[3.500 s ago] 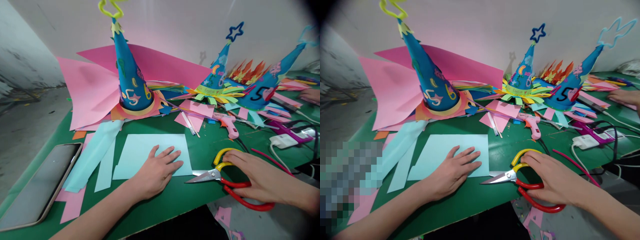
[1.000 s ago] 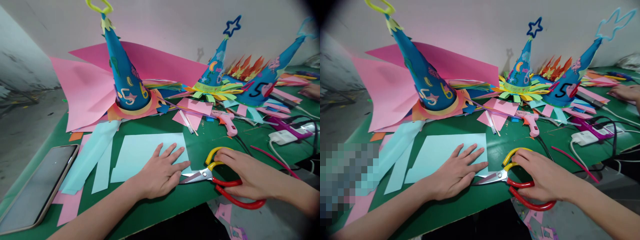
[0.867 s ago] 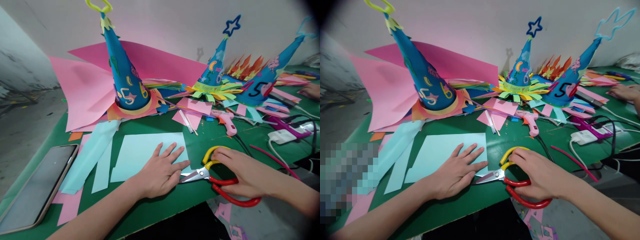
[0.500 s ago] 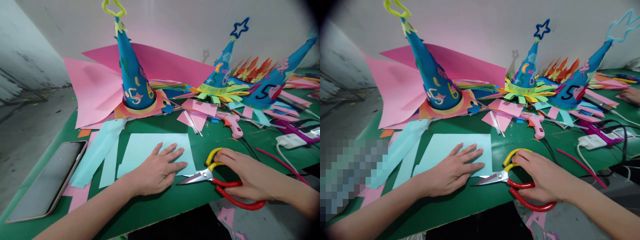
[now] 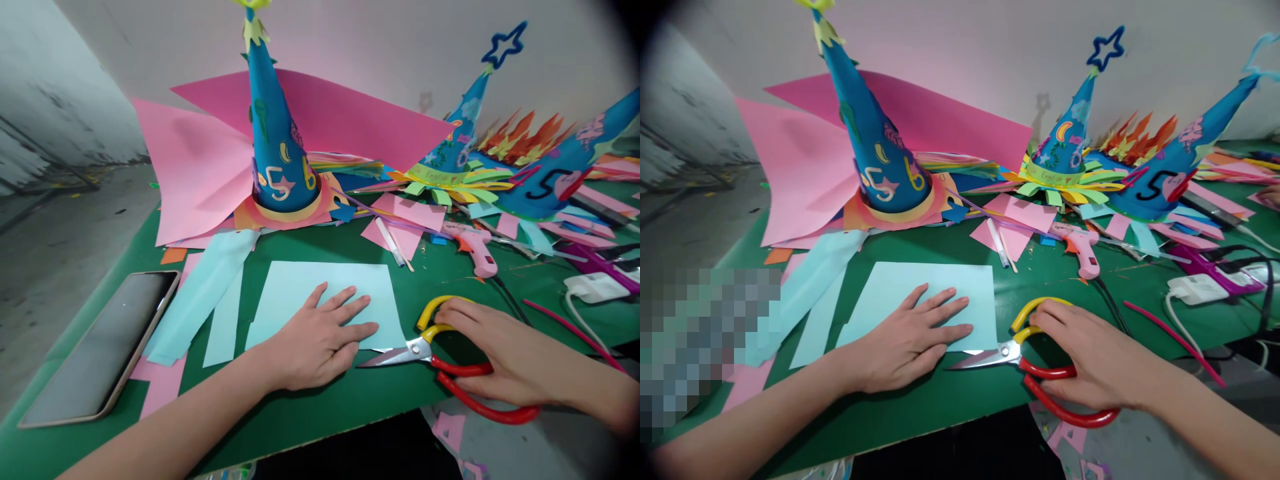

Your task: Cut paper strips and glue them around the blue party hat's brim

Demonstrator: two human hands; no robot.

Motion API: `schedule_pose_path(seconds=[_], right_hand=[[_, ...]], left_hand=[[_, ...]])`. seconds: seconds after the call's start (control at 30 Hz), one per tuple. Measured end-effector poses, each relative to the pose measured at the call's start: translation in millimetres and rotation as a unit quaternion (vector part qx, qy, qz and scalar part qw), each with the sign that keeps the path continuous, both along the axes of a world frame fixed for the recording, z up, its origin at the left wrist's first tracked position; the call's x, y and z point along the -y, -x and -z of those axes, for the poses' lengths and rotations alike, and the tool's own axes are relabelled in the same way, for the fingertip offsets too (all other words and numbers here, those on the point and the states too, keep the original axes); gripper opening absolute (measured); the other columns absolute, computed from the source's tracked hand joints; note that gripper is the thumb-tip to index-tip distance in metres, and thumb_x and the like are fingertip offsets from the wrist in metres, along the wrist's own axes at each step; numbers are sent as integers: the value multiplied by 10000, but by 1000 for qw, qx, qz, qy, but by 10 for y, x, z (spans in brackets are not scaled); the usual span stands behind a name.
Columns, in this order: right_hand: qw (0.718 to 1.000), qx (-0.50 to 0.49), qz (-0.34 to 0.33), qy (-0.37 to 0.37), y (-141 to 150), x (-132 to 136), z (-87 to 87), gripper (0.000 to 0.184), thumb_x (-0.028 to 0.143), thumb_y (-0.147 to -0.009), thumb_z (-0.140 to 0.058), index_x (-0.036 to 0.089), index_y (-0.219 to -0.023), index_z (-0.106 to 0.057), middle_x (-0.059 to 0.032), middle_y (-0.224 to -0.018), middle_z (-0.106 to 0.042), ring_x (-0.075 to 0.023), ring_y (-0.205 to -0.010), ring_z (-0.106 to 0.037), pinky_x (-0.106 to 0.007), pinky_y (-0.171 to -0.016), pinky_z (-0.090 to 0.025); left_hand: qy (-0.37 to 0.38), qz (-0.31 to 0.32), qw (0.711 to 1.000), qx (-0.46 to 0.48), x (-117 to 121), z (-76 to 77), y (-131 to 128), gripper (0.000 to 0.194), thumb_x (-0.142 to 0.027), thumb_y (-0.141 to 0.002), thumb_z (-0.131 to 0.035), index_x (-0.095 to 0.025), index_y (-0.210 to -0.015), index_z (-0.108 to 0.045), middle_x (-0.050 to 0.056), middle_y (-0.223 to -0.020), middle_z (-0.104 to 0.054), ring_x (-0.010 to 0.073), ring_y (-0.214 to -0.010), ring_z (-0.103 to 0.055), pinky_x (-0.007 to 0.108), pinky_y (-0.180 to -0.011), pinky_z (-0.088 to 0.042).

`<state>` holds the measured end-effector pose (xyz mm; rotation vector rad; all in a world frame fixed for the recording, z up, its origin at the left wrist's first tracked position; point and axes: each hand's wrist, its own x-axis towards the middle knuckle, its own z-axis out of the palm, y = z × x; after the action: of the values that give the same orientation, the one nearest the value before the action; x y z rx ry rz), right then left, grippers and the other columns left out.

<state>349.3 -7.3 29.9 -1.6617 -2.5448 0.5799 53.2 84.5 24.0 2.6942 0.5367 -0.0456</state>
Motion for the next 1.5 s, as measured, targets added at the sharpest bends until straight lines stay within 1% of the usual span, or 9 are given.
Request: schedule_pose_path(seconds=[0.1, 0.4, 0.6, 0.73, 0.9, 1.03, 1.27, 1.4, 1.5], right_hand=[[1000, -9, -8, -8, 35, -24, 9, 477, 357, -690, -649, 223, -1127, -512, -92, -1130, -566, -249, -1003, -565, -387, -831, -483], [1000, 1, -12, -1, 103, 19, 8, 422, 377, -756, -598, 226, -1130, -474, -100, -1122, -540, -242, -1008, -541, -387, -839, -465], [1000, -5, -14, -3, 112, 23, 12, 449, 357, -738, -616, 231, -1140, -463, -93, -1143, -523, -243, -1034, -522, -387, -856, -451], [1000, -8, -18, -2, 170, -6, -8, 439, 310, -716, -623, 219, -1117, -469, -77, -1083, -540, -223, -980, -532, -370, -830, -455], [1000, -6, -21, 6, 188, -21, -11, 441, 304, -701, -632, 227, -1104, -473, -67, -1087, -536, -220, -978, -526, -367, -829, -450], [1000, 0, -22, 1, 162, -11, -15, 441, 326, -722, -617, 221, -1125, -473, -79, -1117, -528, -231, -1010, -517, -378, -847, -443], [999, -28, -26, -1, 211, -41, -31, 466, 270, -673, -633, 213, -1120, -510, -86, -1092, -548, -241, -982, -538, -392, -837, -449], [999, -34, -24, 9, 173, -46, -21, 491, 296, -685, -635, 218, -1151, -503, -85, -1104, -552, -243, -996, -533, -396, -845, -451], [999, -25, -21, 22, 173, -48, -26, 482, 313, -691, -633, 218, -1146, -503, -85, -1123, -542, -243, -1001, -532, -401, -852, -450]], left_hand=[[3, -1, 1000, 8, 2, 1, 7, 411, -283, -930, -327, -325, -1324, -437, 22, -1488, -281, 272, -1386, -160, 578, -1078, -80], [-6, -3, 1000, -3, 19, -1, -2, 424, -271, -921, -339, -318, -1332, -434, 27, -1487, -283, 283, -1382, -171, 586, -1072, -101], [-11, -10, 1000, -3, 40, 1, -11, 429, -279, -914, -355, -317, -1333, -434, 32, -1486, -285, 288, -1381, -170, 589, -1072, -105], [-11, -13, 1000, -10, 57, -7, -24, 423, -283, -923, -328, -310, -1331, -440, 51, -1484, -283, 282, -1383, -164, 599, -1062, -120], [2, -24, 1000, -6, 83, -4, -40, 419, -314, -937, -307, -311, -1336, -436, 52, -1490, -263, 280, -1384, -157, 599, -1066, -97], [12, -32, 999, 9, 103, 13, -84, 416, -322, -947, -284, -301, -1332, -441, 55, -1492, -261, 280, -1385, -151, 598, -1067, -88], [23, -63, 998, 17, 147, 1, -197, 420, -319, -930, -315, -273, -1322, -461, 73, -1487, -273, 316, -1379, -154, 623, -1055, -104], [45, -58, 997, 7, 38, -95, -90, 424, -266, -929, -315, -269, -1333, -443, 58, -1506, -221, 281, -1385, -155, 593, -1064, -149], [26, -40, 999, 3, -57, -137, 50, 422, -212, -928, -311, -309, -1312, -456, 15, -1508, -222, 253, -1392, -137, 582, -1071, -138]])
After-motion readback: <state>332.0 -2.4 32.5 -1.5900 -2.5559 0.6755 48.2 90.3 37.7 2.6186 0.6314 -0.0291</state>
